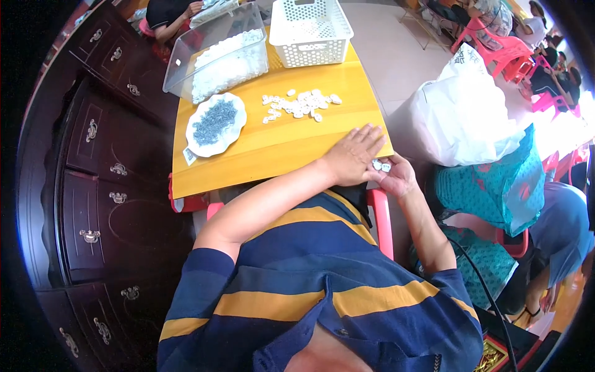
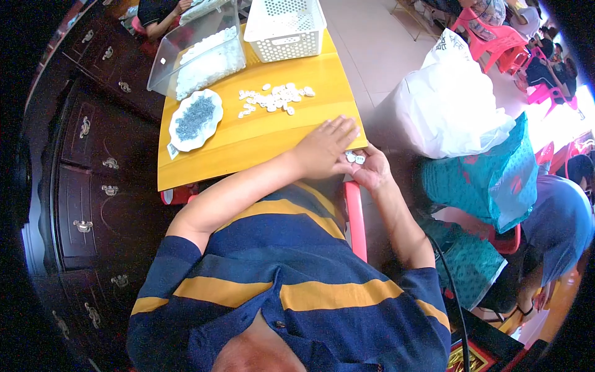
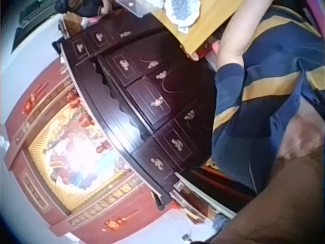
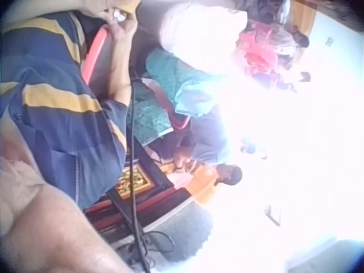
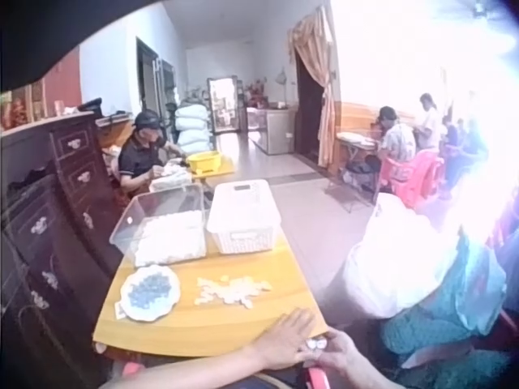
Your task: The recorder is manually assembling small white circular plastic parts by inserting blue center pieces into them.
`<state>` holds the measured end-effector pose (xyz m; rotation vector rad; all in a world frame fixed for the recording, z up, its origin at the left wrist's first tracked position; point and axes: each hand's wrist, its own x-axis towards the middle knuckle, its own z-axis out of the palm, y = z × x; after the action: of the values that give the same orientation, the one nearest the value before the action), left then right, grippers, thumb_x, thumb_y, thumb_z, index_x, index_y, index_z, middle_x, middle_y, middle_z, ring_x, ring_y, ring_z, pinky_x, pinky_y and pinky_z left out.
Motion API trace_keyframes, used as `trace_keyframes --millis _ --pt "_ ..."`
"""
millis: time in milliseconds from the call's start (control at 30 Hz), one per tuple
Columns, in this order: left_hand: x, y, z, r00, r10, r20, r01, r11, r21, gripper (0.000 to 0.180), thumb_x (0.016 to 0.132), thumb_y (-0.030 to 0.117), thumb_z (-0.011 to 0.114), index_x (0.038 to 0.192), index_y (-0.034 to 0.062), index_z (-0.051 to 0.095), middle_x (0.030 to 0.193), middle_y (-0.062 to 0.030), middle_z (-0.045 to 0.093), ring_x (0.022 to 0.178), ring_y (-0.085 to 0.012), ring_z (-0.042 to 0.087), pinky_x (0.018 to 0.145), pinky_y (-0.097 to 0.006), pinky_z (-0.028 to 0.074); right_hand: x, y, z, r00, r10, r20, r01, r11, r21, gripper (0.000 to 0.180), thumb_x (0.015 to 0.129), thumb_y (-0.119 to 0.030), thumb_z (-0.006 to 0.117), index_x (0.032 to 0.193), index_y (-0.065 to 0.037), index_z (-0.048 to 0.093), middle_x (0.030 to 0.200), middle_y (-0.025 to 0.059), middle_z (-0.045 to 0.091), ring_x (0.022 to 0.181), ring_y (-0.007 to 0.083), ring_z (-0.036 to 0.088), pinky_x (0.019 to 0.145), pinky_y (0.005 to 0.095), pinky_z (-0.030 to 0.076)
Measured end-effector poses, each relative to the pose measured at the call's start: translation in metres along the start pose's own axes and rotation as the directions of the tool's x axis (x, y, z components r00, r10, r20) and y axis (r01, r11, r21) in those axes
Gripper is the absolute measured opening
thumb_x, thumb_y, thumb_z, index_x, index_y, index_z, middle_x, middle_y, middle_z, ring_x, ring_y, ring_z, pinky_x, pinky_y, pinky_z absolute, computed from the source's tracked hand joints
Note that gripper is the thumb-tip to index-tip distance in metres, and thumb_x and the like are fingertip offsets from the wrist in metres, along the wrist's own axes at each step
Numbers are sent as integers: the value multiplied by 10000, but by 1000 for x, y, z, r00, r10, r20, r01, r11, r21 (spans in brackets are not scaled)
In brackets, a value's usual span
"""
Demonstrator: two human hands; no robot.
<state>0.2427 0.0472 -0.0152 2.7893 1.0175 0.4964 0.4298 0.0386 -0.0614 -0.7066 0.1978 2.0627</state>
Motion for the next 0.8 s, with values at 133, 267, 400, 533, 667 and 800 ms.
trace_keyframes --millis 133,267,400,533,667,800 --pt "5 9 16 982 187 0 -187 982 -6 712 894 373 574 1446 -23 360 1524 -248 311 1423 -393 296 1163 -482 253 -5 2 2 997 -47 67 50 997 -50 346 1029 -244 383 1261 -35 532 1285 171 577 1212 336 549 1068 530 411" --pt "6 10 22 954 298 6 -298 954 25 658 915 325 555 1433 -38 376 1523 -246 314 1427 -378 298 1162 -472 264 12 -9 -21 982 34 183 -41 999 34 336 1028 -248 390 1264 -56 530 1315 171 559 1260 324 515 1098 530 379" --pt "6 13 16 937 350 -11 -350 937 8 579 915 244 533 1394 -62 424 1504 -246 349 1416 -362 329 1159 -459 281 13 -13 -29 968 95 233 -81 994 -69 329 1023 -235 391 1250 -42 531 1303 188 559 1245 314 531 1083 517 407" --pt "7 16 18 917 396 -50 -394 918 48 534 888 182 528 1350 -77 467 1472 -250 396 1400 -361 360 1158 -452 287 20 -18 -41 968 125 219 -137 990 40 320 1018 -214 390 1242 -33 531 1287 193 563 1237 313 539 1076 509 418" --pt "11 17 19 917 396 -49 -397 918 -3 498 879 164 527 1316 -71 489 1450 -246 423 1393 -367 369 1154 -454 297 16 -16 -39 970 92 224 -100 995 26 291 1005 -184 400 1201 -19 538 1232 179 586 1172 299 578 1050 495 445" --pt "16 20 9 920 380 -93 -391 903 -176 475 855 145 564 1294 -25 504 1411 -241 460 1362 -385 401 1141 -458 320 16 -15 -39 965 59 254 -50 998 -42 269 994 -177 413 1156 -13 550 1197 171 599 1116 291 604 1030 489 460"
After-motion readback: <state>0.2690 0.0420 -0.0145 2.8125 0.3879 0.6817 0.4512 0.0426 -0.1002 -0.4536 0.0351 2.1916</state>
